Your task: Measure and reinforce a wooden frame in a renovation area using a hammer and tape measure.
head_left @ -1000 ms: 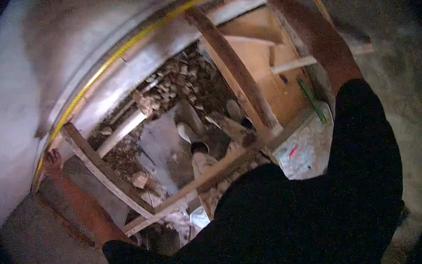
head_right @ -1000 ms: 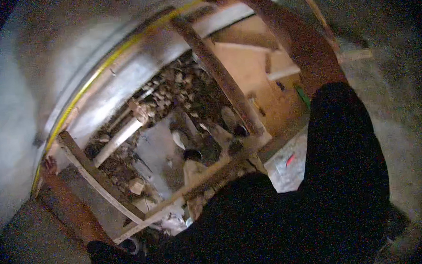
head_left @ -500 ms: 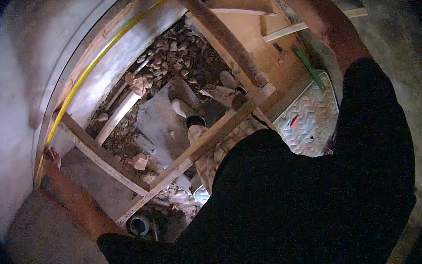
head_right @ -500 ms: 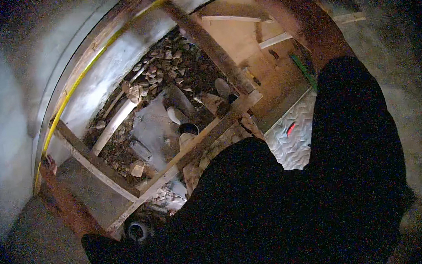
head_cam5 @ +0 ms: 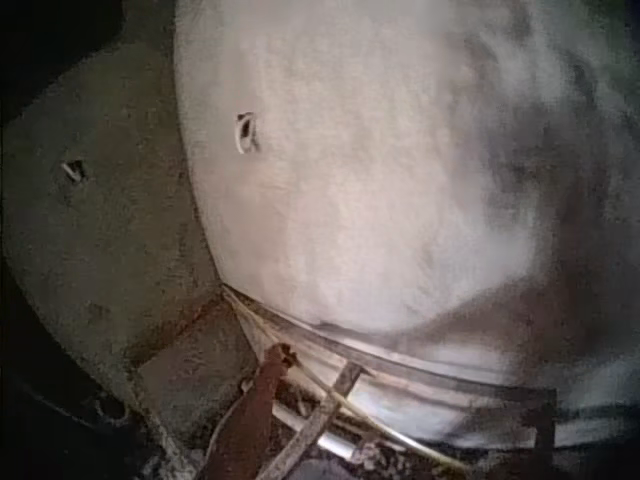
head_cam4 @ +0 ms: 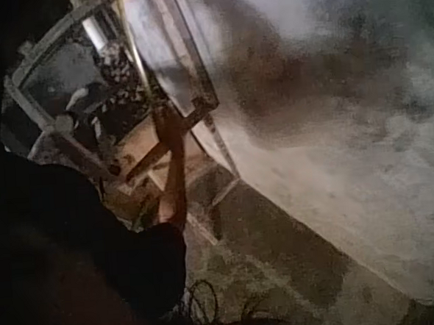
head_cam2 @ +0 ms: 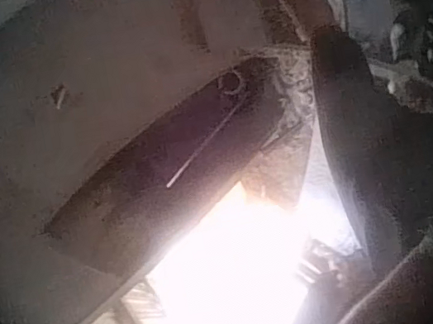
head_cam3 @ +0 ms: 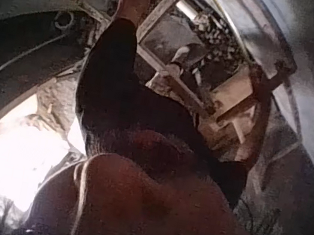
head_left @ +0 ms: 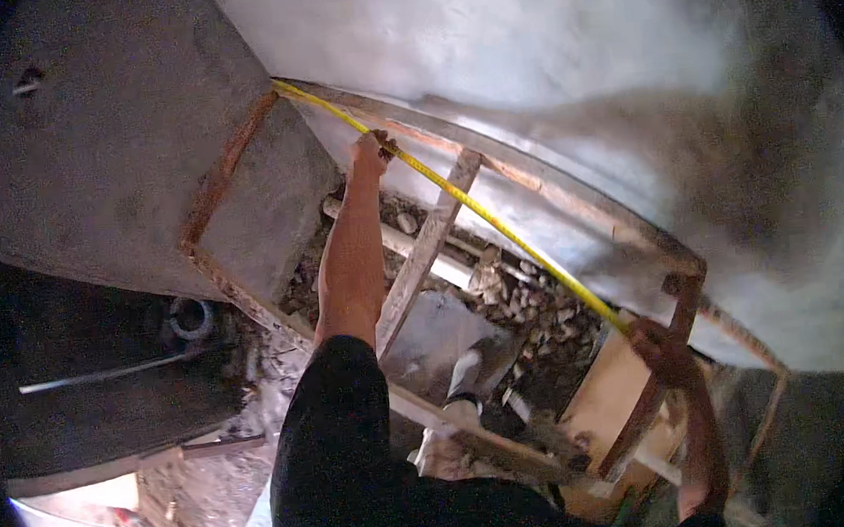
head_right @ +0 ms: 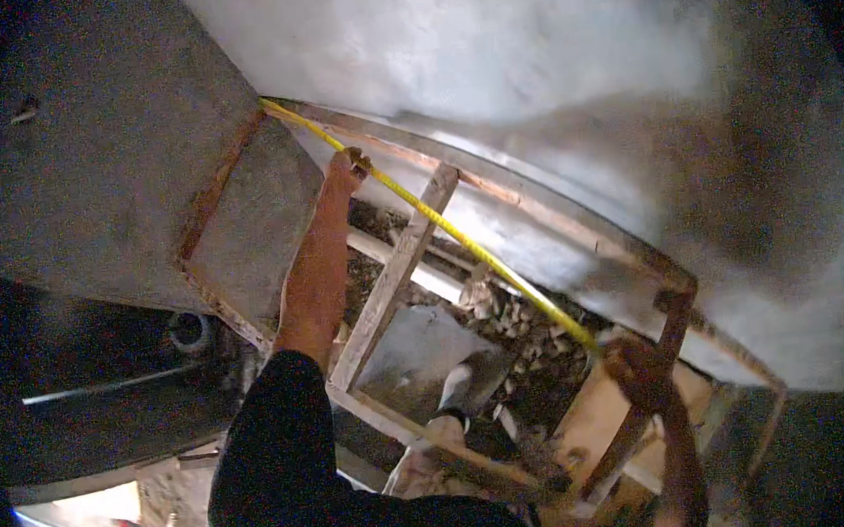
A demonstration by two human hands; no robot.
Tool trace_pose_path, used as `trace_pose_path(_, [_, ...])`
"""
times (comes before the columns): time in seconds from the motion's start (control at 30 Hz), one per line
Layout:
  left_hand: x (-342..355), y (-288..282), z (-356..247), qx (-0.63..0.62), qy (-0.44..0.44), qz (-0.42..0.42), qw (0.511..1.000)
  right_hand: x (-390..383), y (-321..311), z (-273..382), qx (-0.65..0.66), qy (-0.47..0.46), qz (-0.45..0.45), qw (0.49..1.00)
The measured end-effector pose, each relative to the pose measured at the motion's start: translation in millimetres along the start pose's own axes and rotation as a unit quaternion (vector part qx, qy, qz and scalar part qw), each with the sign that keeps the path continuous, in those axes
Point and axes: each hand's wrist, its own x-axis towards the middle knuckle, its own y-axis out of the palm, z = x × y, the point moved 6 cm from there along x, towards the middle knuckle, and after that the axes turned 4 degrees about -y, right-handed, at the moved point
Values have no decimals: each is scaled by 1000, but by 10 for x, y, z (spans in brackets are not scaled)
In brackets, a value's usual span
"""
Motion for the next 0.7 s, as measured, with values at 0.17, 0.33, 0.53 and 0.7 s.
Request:
trace_pose_path(0.17, [-614,-277,-759,41,190,-52,980,151,396,273,-54,-155,49,985])
trace_pose_path(0.33, [-406,-220,-798,-16,134,45,990,379,534,654,-141,-312,-2,940])
trace_pose_path(0.53, [-308,-296,-779,161,127,-144,968,485,697,1277,-107,-327,-66,937])
trace_pose_path(0.7, [-425,124,-1240,-74,212,166,960,783,921,1261,-84,-185,27,979])
